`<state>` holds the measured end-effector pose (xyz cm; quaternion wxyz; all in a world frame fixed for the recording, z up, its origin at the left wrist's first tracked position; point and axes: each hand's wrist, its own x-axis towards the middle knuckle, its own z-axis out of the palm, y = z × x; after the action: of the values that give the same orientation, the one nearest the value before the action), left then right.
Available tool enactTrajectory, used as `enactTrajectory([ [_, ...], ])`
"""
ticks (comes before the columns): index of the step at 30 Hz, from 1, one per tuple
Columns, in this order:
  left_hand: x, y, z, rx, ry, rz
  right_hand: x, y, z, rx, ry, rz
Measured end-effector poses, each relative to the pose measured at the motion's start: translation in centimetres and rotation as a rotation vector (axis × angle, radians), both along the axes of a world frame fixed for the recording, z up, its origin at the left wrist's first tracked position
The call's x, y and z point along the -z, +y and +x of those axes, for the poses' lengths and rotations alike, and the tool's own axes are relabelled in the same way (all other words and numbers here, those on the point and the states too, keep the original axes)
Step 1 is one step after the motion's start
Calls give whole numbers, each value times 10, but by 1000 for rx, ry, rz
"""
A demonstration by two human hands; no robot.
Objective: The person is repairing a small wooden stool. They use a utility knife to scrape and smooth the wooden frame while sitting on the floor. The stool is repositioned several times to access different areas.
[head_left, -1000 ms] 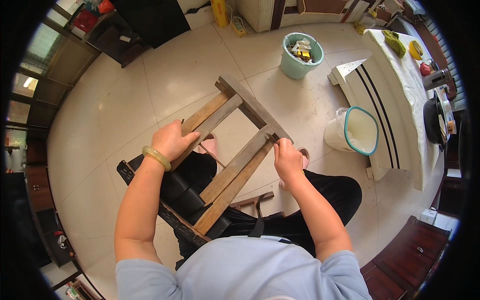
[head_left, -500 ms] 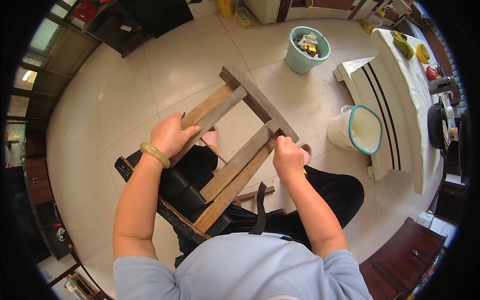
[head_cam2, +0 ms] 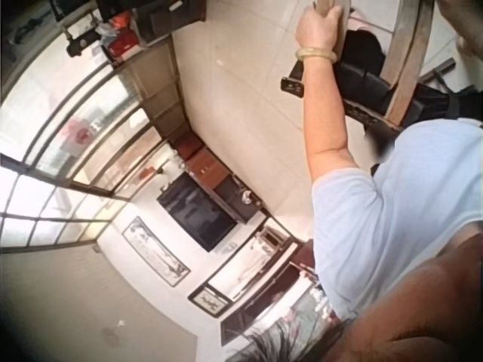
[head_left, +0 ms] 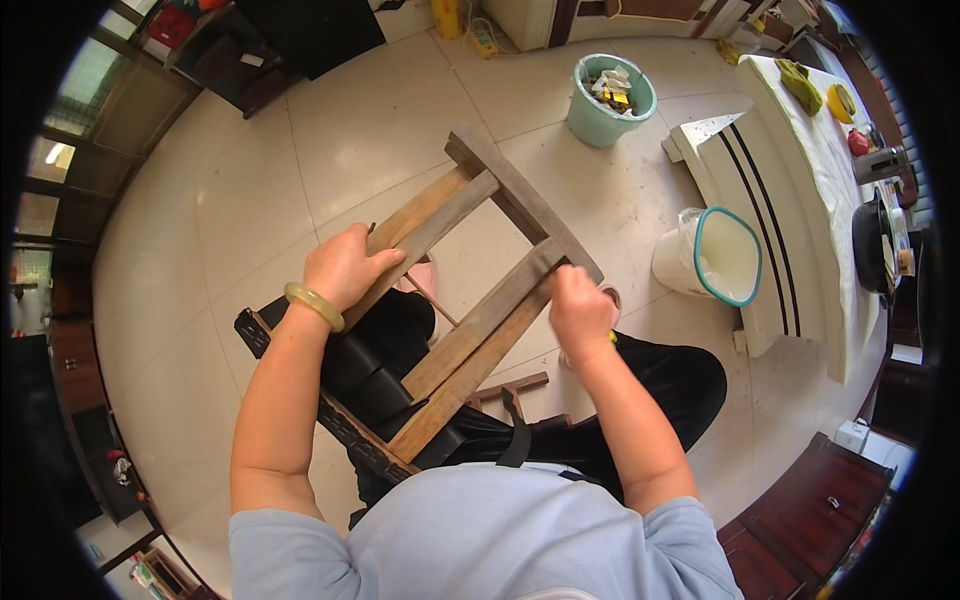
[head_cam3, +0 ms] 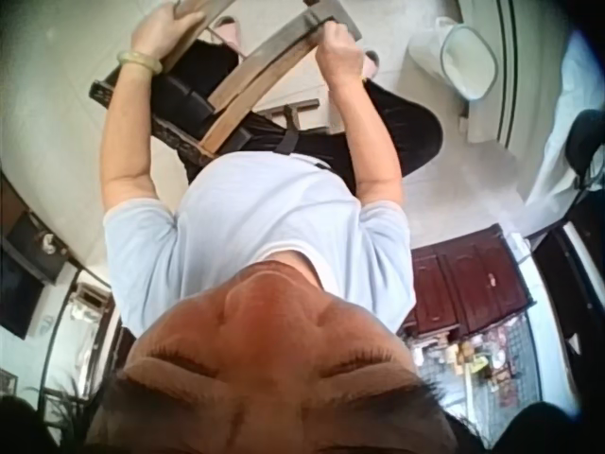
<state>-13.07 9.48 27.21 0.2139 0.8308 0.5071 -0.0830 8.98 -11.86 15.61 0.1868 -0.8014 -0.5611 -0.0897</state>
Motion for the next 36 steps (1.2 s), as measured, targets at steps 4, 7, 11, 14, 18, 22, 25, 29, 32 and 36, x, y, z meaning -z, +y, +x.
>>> enactTrajectory([
  [4,1,2,0,16,3,-8,1,1,3,-14,14,-7],
  [7,1,2,0,11,18,-18,6,-8,-10,-20,51,-28],
  [11,1,4,1,5,25,-10,-3,-27,-60,-216,140,-38],
  [14,-2,1,4,9,37,-11,-11,-30,-64,-254,143,-66],
  [18,1,1,2,-8,6,-20,-2,-17,-23,-118,62,55],
  [22,1,1,3,-5,-5,-33,2,-13,1,11,13,-14],
  [25,2,3,3,15,15,-13,6,-15,-9,-62,25,-12],
  [29,6,3,0,28,22,11,-5,-32,-59,-214,100,-61],
  [32,3,3,1,32,24,17,-12,-30,-58,-249,111,-44],
  [36,3,3,1,15,26,-9,-17,-26,-42,-175,184,18],
])
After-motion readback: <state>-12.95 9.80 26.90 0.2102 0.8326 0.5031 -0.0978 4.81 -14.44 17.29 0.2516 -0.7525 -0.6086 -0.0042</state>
